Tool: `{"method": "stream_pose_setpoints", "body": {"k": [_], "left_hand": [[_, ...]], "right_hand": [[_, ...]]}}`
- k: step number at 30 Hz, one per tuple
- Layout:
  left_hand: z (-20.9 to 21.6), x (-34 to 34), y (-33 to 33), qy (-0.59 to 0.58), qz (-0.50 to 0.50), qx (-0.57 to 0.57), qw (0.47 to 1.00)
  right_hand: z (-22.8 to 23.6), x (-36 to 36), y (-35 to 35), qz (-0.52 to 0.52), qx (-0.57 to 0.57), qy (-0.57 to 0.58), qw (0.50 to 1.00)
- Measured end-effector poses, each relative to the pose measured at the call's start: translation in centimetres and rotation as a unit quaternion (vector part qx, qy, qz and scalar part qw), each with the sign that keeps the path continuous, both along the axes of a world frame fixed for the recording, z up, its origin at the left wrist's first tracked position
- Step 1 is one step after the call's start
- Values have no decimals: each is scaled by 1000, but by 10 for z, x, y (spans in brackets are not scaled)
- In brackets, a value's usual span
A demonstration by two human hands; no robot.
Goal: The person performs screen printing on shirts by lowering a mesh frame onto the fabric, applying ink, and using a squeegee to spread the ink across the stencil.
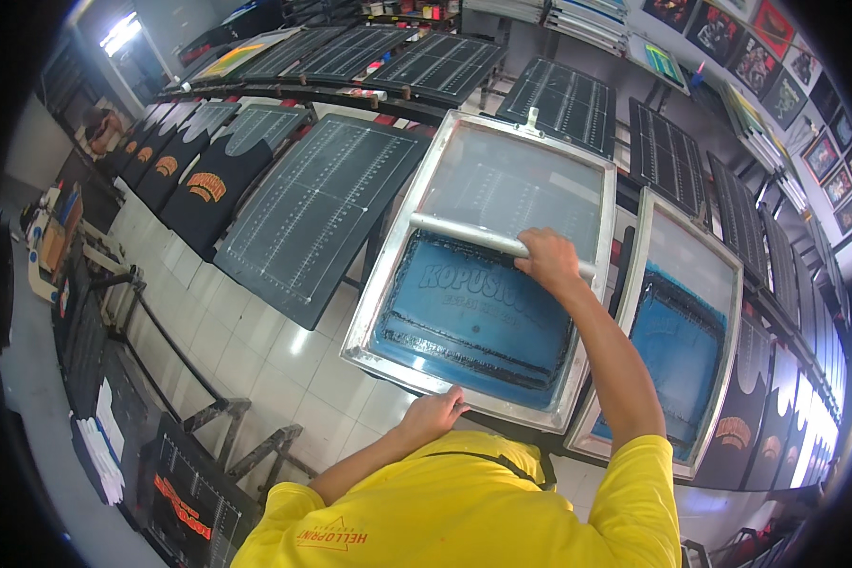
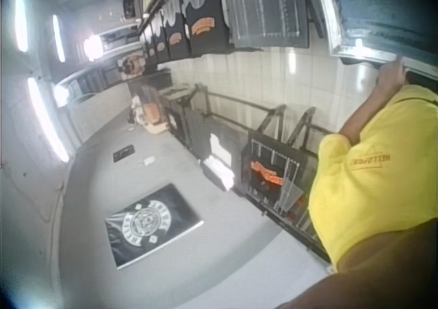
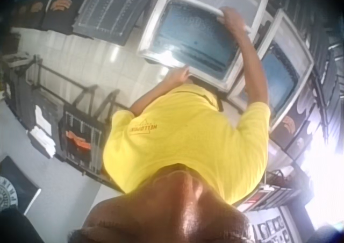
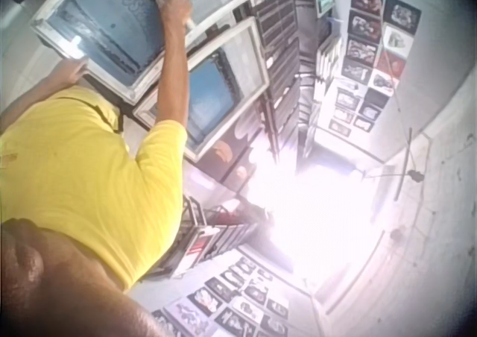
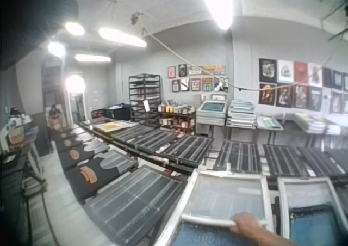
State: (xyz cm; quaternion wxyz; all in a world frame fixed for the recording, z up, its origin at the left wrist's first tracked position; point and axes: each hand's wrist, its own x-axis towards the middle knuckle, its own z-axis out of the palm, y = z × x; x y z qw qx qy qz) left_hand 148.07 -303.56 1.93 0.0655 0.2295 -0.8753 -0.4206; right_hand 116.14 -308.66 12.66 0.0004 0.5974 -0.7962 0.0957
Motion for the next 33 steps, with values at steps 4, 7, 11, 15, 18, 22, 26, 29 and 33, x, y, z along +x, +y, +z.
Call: {"method": "stream_pose_setpoints", "body": {"k": [4,7,11,15,18,22,26,29,33], "left_hand": [[-2,0,2,-1,0,-1,1000],[5,-1,2,-11,2,-2,1000],[5,-1,2,-24,2,0,1000],[0,-1,1,-4,5,-1,1000],[-3,1,0,14,10,-1,1000],[1,2,-2,2,-8,-13,1000],[7,4,-1,-5,-28,-2,1000],[6,8,-4,-8,-35,-7,999],[13,6,-6,-25,-57,4,998]], "right_hand": [[-11,0,1,1,14,16,1000],[-16,4,5,-2,3,24,1000],[-26,14,13,30,-42,71,996],[-16,17,18,11,-54,41,998],[3,35,30,19,-80,44,996],[6,74,75,53,-71,58,994],[-7,108,121,66,-77,30,994],[0,122,136,60,-81,10,995],[14,119,164,22,-146,-23,989]]}}
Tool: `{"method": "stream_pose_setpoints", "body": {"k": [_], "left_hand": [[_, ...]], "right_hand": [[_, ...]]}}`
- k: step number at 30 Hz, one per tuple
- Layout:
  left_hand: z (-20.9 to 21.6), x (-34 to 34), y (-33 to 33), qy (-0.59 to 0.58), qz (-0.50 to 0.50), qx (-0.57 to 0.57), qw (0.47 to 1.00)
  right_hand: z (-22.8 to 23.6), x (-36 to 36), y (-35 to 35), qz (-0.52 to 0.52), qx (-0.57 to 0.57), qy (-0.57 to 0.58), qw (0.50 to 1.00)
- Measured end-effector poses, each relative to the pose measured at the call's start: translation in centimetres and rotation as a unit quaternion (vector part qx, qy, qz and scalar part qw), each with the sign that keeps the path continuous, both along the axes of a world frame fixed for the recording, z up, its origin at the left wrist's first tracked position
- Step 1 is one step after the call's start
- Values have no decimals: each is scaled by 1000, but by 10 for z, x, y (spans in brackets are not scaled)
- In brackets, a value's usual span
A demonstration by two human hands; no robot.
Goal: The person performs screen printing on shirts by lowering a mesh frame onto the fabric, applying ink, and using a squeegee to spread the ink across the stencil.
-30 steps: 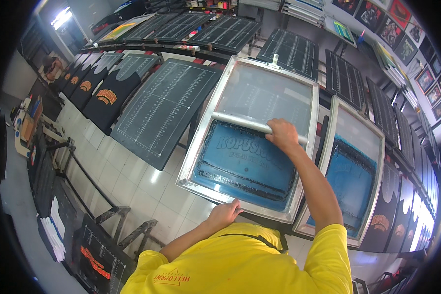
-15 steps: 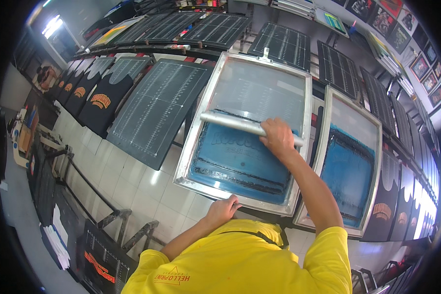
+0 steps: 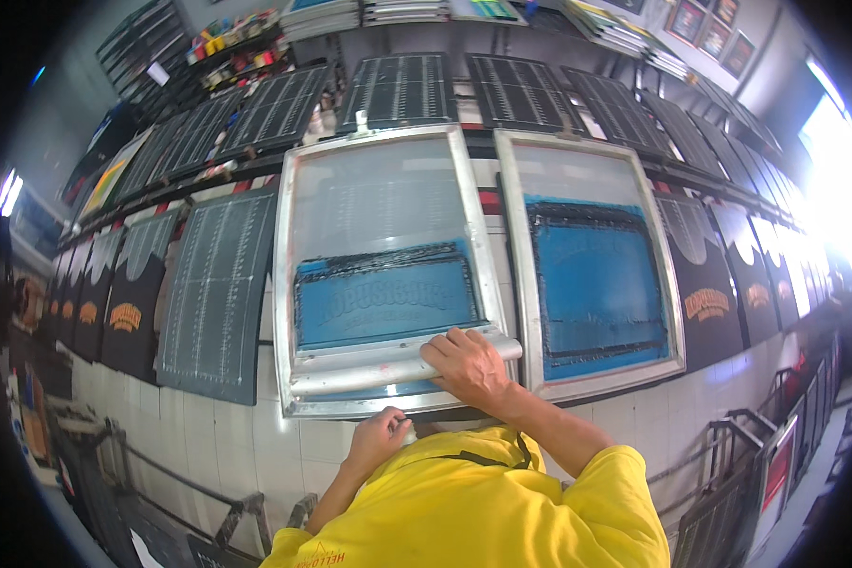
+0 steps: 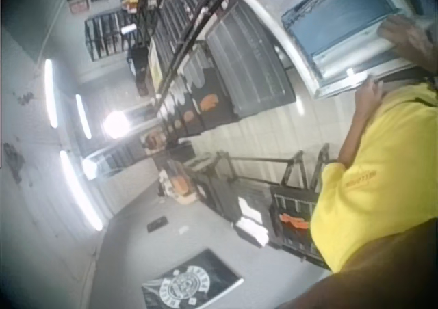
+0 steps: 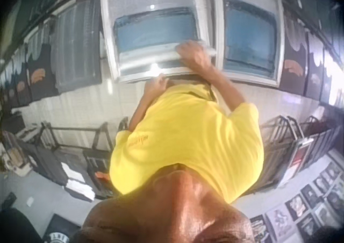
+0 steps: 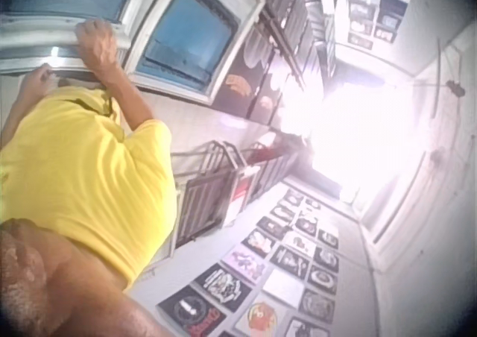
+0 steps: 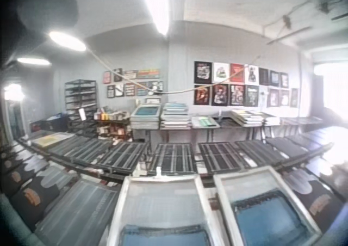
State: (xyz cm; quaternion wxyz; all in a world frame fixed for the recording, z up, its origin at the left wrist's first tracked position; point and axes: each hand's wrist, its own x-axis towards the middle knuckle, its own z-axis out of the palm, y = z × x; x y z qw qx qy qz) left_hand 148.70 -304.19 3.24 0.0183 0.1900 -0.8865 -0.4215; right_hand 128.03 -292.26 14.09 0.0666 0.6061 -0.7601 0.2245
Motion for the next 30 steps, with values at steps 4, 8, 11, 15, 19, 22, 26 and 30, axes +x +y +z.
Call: {"method": "stream_pose_setpoints", "body": {"k": [4,8,11,15,19,22,26,30], "left_hand": [[7,-5,-2,-36,-10,23,999],[17,-8,3,-62,11,41,997],[16,-8,6,-62,35,56,996],[17,-8,11,-94,85,104,986],[29,-18,24,-166,143,103,970],[37,-34,41,-227,151,61,960],[58,-84,111,-86,173,187,963],[76,-141,178,-76,84,66,991]], "right_hand": [[25,-17,38,-57,-29,13,998],[32,-56,87,-106,-77,73,989],[37,-94,128,-153,-82,113,978],[37,-152,182,-207,-83,112,968],[32,-215,230,-236,-58,103,964],[24,-253,249,-237,-55,104,964],[-3,-287,263,-208,-39,122,970],[-27,-307,262,-183,-11,161,970]]}}
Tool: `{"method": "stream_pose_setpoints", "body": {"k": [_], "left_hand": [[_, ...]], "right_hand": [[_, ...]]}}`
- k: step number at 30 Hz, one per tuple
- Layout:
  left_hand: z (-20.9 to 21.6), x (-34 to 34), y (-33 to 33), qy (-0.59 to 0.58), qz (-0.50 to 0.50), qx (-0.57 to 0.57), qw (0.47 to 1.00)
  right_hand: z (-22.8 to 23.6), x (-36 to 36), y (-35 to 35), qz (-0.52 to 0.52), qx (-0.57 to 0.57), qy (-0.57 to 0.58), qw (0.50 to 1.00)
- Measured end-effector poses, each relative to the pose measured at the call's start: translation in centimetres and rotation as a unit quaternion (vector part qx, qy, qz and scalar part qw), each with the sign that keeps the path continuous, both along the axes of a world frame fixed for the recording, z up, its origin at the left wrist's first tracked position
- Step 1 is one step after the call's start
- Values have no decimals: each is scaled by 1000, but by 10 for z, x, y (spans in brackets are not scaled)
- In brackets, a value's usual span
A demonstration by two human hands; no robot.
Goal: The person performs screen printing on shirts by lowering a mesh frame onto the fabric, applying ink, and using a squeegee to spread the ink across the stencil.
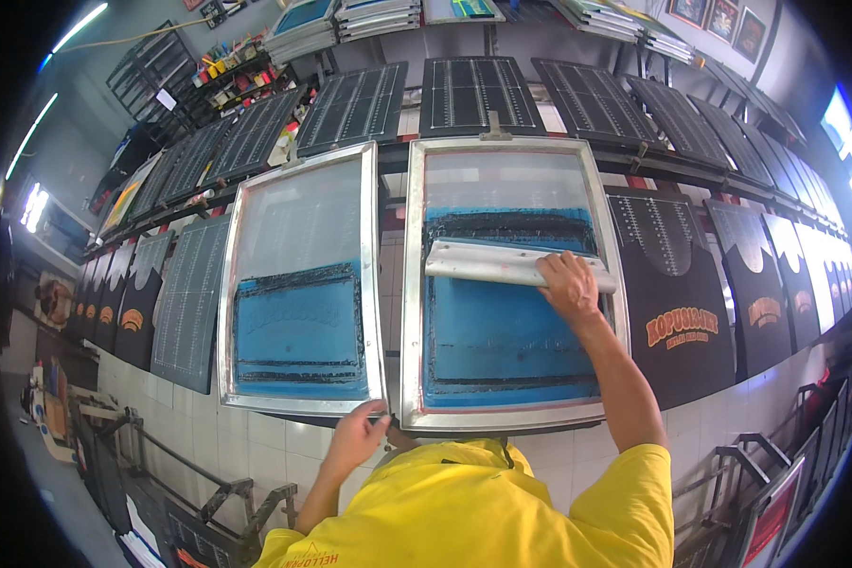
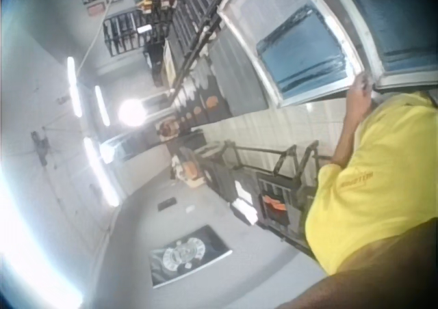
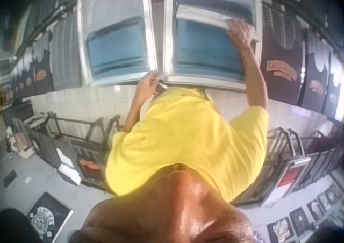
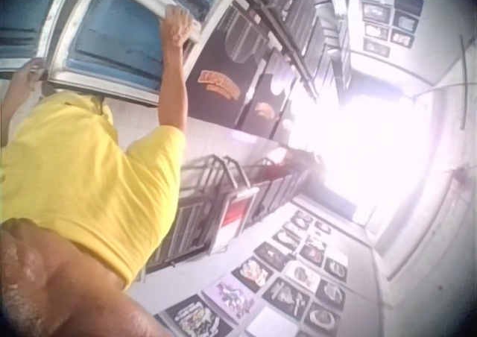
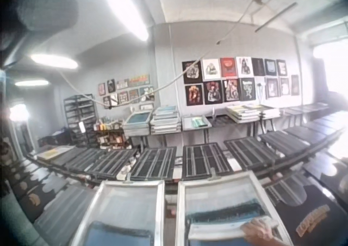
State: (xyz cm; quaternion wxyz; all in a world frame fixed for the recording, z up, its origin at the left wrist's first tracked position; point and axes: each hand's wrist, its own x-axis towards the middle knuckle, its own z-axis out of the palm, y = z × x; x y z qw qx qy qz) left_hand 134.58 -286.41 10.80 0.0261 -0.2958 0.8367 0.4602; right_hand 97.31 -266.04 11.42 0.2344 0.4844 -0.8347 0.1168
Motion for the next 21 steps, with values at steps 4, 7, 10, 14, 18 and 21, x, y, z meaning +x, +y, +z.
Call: {"method": "stream_pose_setpoints", "body": {"k": [4,7,10,14,18,21], "left_hand": [[-26,-24,24,40,-80,-229,969],[-34,-33,34,-23,-77,-226,971],[-44,-35,40,-19,-69,-242,968],[-51,-34,42,-25,-57,-244,968],[-46,-34,46,-67,-41,-212,974],[-46,-36,49,-87,-35,-204,974]], "right_hand": [[-10,-22,-7,10,14,4,1000],[-16,-39,-11,20,11,7,1000],[-29,-55,-15,27,15,10,999],[-37,-65,-17,29,20,22,999],[-33,-69,-21,40,8,23,999],[-38,-73,-22,48,8,24,999]]}}
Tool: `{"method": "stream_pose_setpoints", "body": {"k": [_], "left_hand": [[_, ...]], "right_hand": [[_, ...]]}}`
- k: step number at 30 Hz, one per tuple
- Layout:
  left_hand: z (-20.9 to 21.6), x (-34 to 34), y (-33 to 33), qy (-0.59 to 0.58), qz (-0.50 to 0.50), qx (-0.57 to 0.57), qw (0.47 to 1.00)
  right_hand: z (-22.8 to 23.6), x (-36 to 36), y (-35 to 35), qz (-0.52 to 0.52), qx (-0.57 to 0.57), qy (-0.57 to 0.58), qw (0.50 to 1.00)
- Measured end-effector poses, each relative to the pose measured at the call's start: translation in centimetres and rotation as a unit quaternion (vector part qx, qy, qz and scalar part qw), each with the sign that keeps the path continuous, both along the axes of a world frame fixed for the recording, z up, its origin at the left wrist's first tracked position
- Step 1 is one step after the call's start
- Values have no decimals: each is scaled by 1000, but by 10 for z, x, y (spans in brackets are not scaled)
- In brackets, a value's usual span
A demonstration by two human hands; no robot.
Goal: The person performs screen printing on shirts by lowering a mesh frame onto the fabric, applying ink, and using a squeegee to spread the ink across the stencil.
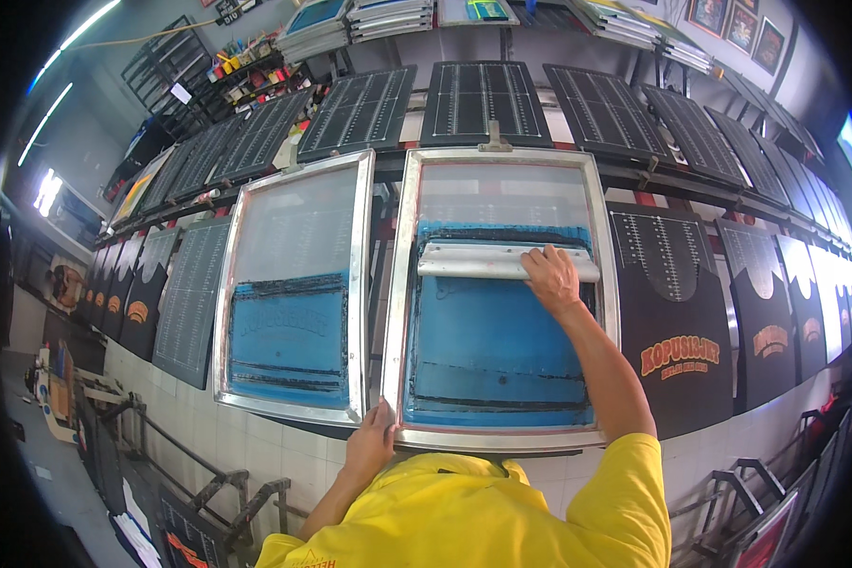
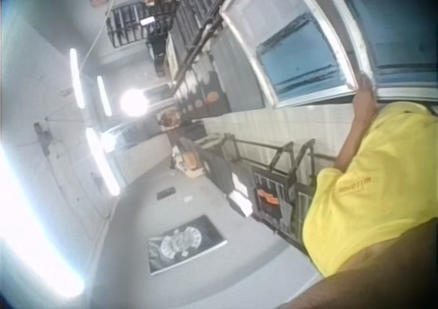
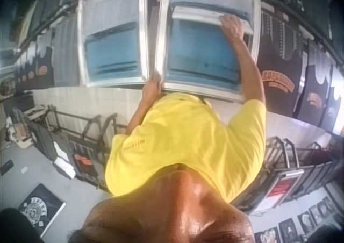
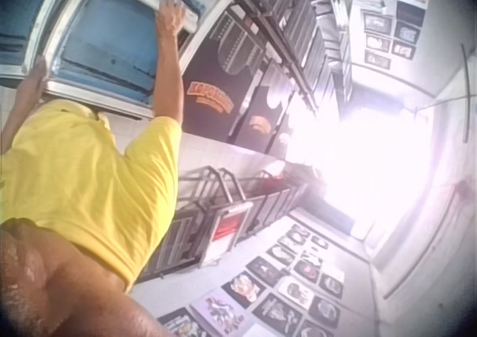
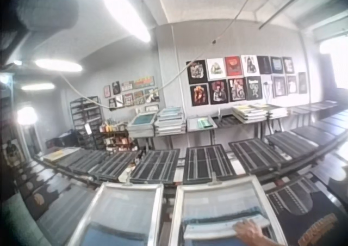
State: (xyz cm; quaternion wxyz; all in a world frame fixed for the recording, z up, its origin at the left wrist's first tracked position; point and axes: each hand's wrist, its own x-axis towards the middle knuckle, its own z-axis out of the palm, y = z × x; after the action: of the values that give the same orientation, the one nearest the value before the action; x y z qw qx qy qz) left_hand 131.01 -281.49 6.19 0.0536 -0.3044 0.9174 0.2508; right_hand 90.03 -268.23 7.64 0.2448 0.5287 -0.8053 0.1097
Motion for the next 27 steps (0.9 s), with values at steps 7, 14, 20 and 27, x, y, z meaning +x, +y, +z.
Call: {"method": "stream_pose_setpoints", "body": {"k": [7,14,20,27], "left_hand": [[0,-3,-3,-17,-7,-10,1000],[0,-4,-4,7,-6,-15,1000],[3,-4,-4,5,-10,-20,1000],[0,-3,-4,1,-12,-15,1000]], "right_hand": [[4,6,5,19,17,-26,999],[9,4,9,-4,1,-22,1000],[-7,-9,2,-6,-2,-16,1000],[5,-7,4,19,9,-53,998]]}}
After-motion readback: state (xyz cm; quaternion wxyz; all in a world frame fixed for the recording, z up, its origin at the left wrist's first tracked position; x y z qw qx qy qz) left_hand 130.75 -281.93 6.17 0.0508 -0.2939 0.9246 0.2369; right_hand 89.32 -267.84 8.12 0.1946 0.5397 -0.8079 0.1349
